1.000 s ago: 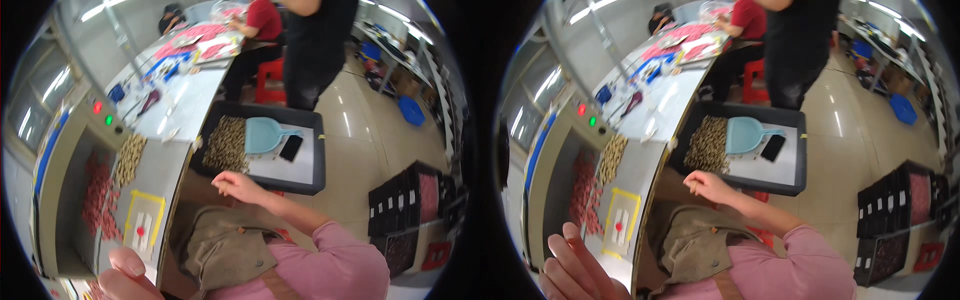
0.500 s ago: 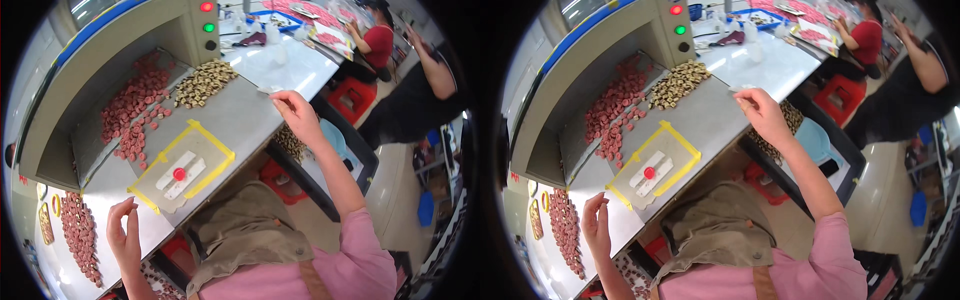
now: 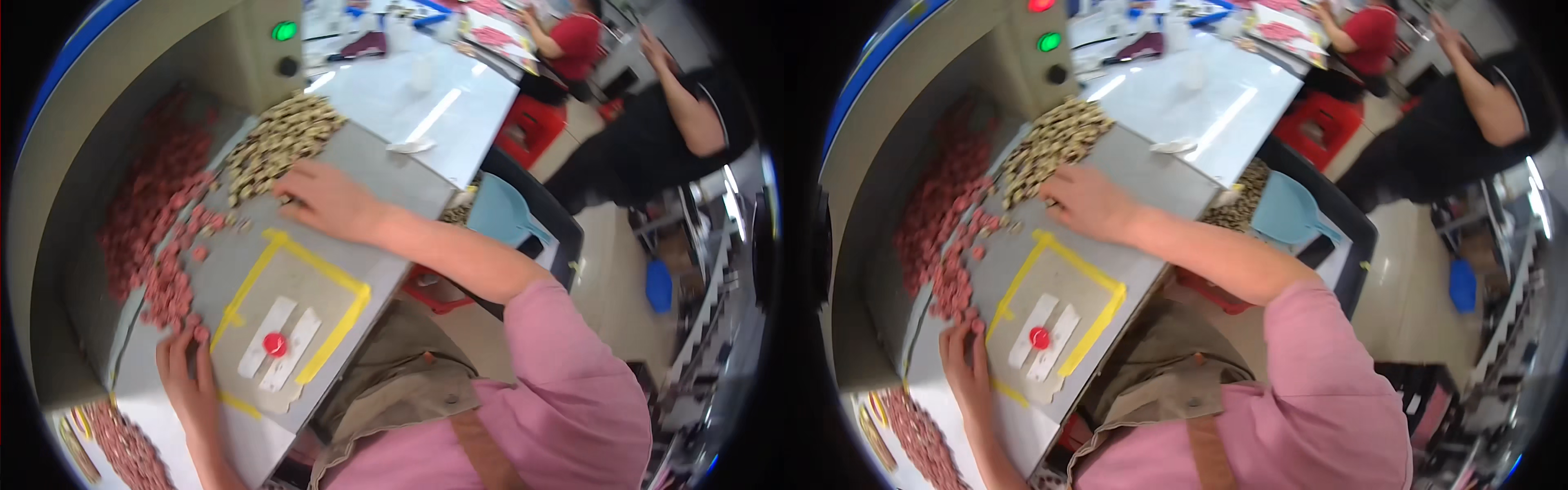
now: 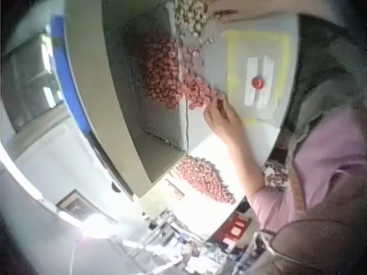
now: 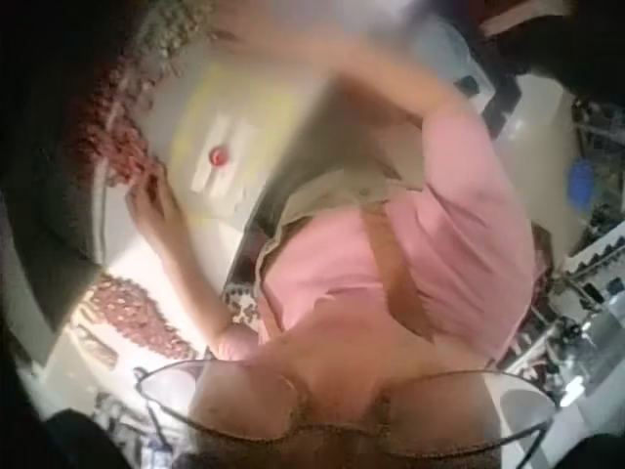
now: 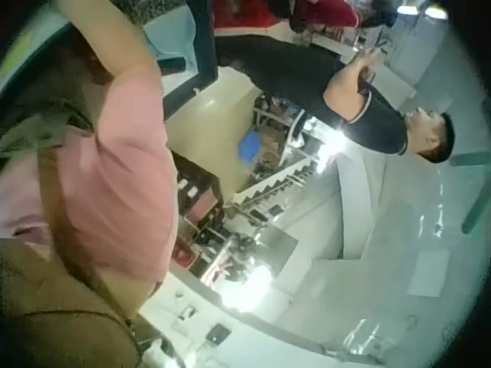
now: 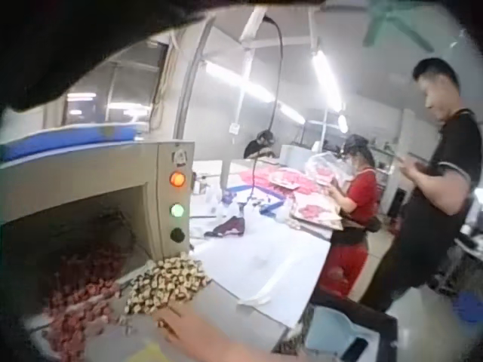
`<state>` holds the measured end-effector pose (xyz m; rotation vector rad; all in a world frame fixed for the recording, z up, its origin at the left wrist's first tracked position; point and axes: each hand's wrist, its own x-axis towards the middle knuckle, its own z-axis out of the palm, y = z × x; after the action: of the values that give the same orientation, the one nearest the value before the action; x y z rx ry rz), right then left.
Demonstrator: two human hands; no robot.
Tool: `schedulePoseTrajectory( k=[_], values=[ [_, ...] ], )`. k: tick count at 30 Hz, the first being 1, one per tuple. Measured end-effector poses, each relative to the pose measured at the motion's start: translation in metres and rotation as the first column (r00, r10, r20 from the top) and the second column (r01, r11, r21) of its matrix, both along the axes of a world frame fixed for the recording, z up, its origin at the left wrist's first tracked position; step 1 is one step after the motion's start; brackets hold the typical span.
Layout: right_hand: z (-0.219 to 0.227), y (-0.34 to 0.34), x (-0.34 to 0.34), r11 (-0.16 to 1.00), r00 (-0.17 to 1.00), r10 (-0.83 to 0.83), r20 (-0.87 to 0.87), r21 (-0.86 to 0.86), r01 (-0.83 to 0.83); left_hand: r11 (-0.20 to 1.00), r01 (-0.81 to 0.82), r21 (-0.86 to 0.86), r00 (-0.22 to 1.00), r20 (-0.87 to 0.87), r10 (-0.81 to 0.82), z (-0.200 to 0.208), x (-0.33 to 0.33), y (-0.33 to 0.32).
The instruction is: The person dispenses glue into a small cap using a squeeze bottle, then assembles figurine heads by dipping face pieces into the glue and attaching them to hair pieces by hand.
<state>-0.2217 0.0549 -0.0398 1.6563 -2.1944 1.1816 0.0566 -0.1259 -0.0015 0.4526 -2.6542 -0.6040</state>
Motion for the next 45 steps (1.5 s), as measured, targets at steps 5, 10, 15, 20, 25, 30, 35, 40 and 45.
schedulePoseTrajectory(
  k=[5,10,15,20,25,30,35,40,45],
  values=[
    [0.01,0.028,-0.006,0.998,0.997,-0.053,0.058,-0.016,0.054,0.973,0.027,0.231,0.997,-0.072,-0.011,-0.011,-0.011,0.01],
    [0.017,0.041,-0.003,0.996,0.987,0.064,0.149,-0.069,-0.054,0.972,-0.001,0.236,0.989,-0.141,0.036,-0.006,-0.011,0.025],
    [0.028,0.08,0.017,0.992,0.966,-0.015,0.258,0.128,-0.018,0.987,0.098,0.126,0.99,-0.109,-0.084,-0.012,-0.007,0.01],
    [0.019,0.083,0.031,0.99,0.981,-0.035,-0.189,0.131,0.06,0.981,-0.01,0.195,0.977,-0.209,0.051,-0.01,-0.004,0.018],
    [0.033,0.077,0.04,0.983,0.995,-0.09,0.033,0.162,0.083,0.981,-0.024,0.193,0.956,-0.281,0.079,-0.015,0.006,0.003],
    [0.027,0.078,0.046,0.992,0.999,-0.041,-0.031,0.121,0.044,0.929,0.023,0.37,0.944,-0.315,0.102,-0.025,0.012,-0.011],
    [0.022,0.082,0.063,0.995,0.971,-0.035,-0.238,0.088,0.057,0.856,0.083,0.511,0.917,-0.375,0.136,-0.021,0.018,-0.013],
    [0.01,0.074,0.068,0.994,0.994,-0.111,-0.023,-0.027,0.11,0.805,0.005,0.594,0.913,-0.33,0.238,-0.013,0.037,-0.015],
    [0.016,0.082,0.053,0.993,0.996,-0.086,-0.027,0.083,0.088,0.315,0.259,0.913,0.858,-0.367,0.359,0.028,0.046,0.023]
  ],
)
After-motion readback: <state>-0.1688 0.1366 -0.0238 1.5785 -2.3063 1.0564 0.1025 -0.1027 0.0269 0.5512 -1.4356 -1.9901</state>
